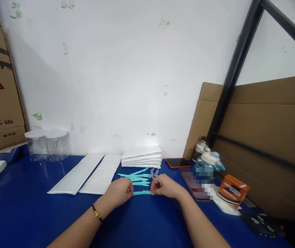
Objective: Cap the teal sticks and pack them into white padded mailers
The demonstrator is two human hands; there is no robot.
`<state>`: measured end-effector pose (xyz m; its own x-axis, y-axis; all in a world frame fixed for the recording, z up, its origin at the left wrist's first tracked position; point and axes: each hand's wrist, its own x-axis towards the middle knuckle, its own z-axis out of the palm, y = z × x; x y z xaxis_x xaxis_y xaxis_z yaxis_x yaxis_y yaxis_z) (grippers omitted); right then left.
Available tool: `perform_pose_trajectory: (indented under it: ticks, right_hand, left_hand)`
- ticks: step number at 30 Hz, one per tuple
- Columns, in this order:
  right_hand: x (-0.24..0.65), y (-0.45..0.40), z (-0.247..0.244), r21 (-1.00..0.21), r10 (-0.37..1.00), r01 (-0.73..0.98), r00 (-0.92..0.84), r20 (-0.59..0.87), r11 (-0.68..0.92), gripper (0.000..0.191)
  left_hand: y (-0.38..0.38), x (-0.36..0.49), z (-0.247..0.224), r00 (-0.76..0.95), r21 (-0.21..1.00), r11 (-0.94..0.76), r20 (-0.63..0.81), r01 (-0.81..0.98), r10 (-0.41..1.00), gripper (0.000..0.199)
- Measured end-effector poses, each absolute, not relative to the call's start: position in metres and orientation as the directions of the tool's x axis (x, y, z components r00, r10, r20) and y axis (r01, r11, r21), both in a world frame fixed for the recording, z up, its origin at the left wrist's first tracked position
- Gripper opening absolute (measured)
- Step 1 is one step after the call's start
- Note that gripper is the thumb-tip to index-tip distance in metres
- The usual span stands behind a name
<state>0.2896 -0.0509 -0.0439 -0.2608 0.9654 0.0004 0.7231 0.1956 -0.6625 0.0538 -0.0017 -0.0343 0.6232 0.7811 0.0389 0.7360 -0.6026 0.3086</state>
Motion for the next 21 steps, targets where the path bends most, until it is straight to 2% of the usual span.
perform_pose_trajectory:
  ticks: [5, 8, 11, 14, 16, 21]
  right_hand:
    - [0.281, -0.053, -0.043, -0.685, 0.956, 0.7, -0.293, -0.019, 0.201, 0.015]
    - [0.282, -0.054, -0.041, -0.686, 0.952, 0.7, -0.305, -0.038, 0.197, 0.016]
    - [0.291, -0.054, -0.037, -0.637, 0.98, 0.748, -0.19, 0.066, 0.188, 0.014]
    - [0.3, -0.051, -0.037, -0.558, 0.983, 0.818, -0.045, 0.181, 0.14, 0.014]
    - [0.304, -0.048, -0.041, -0.528, 0.981, 0.84, -0.018, 0.195, 0.12, 0.012]
    - [0.302, -0.042, -0.052, -0.487, 0.979, 0.864, -0.03, 0.2, 0.126, 0.004]
  left_hand:
    - [-0.008, 0.057, -0.033, 0.653, 0.325, -0.633, 0.056, 0.703, 0.755, 0.009]
    - [-0.005, 0.055, -0.034, 0.668, 0.389, -0.614, -0.003, 0.686, 0.744, 0.011]
    - [0.005, 0.05, -0.036, 0.637, 0.408, -0.596, 0.047, 0.691, 0.77, 0.022]
    - [0.016, 0.048, -0.041, 0.595, 0.324, -0.613, 0.165, 0.721, 0.787, 0.02]
    - [0.022, 0.048, -0.044, 0.593, 0.304, -0.615, 0.174, 0.728, 0.787, 0.016]
    - [0.025, 0.05, -0.048, 0.581, 0.34, -0.591, 0.144, 0.732, 0.801, 0.011]
